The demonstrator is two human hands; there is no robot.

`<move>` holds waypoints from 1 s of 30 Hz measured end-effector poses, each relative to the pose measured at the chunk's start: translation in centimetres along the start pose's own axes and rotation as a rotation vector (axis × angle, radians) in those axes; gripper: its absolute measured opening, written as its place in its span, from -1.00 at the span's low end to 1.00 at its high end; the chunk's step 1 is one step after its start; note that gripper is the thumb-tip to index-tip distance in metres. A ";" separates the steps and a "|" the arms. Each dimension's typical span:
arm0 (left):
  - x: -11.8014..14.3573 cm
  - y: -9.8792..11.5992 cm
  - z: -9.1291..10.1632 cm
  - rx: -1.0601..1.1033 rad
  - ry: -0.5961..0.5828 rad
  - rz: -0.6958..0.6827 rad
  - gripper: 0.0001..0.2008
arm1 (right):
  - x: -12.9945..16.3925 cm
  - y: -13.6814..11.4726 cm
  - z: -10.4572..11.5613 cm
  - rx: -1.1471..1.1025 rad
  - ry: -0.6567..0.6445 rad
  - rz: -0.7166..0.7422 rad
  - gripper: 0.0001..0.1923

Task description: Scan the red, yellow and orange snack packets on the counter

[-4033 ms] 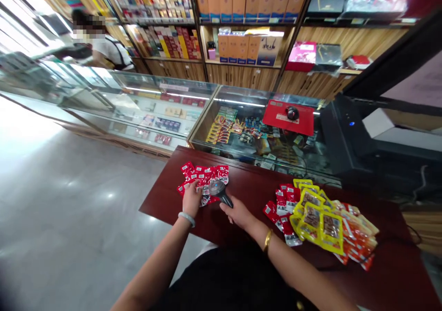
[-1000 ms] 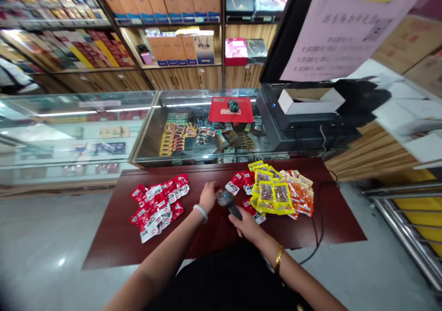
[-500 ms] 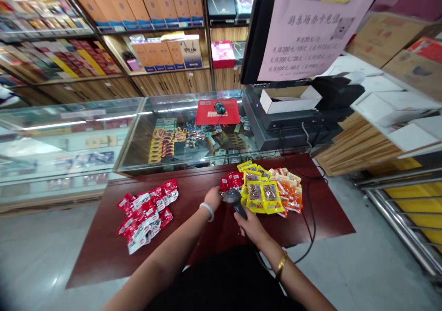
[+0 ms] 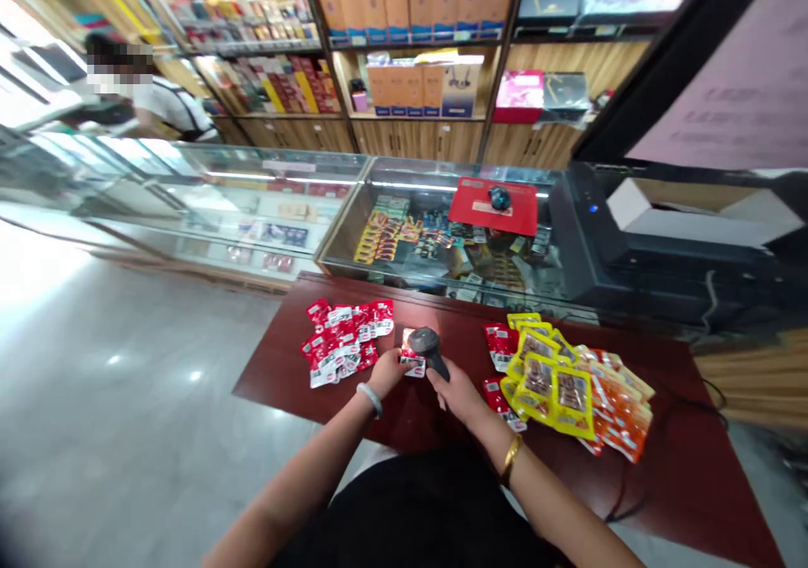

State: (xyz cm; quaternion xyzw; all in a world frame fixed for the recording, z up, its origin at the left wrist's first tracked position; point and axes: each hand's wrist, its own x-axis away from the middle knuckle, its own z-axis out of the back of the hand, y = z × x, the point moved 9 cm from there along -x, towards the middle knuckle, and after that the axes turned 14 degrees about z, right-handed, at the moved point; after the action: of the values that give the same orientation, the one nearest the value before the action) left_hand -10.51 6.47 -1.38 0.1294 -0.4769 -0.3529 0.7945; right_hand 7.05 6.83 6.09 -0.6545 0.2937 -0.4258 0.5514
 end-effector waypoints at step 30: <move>1.7 -5.4 16.6 -0.367 0.597 0.190 -0.49 | -0.8 -0.9 -4.9 -0.016 -0.119 0.012 -0.37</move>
State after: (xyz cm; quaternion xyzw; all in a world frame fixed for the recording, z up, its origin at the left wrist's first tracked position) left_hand -26.51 3.64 5.33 0.0372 -0.1623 -0.3041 0.9380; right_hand 2.31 5.41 6.92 -0.6812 0.2676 -0.3807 0.5652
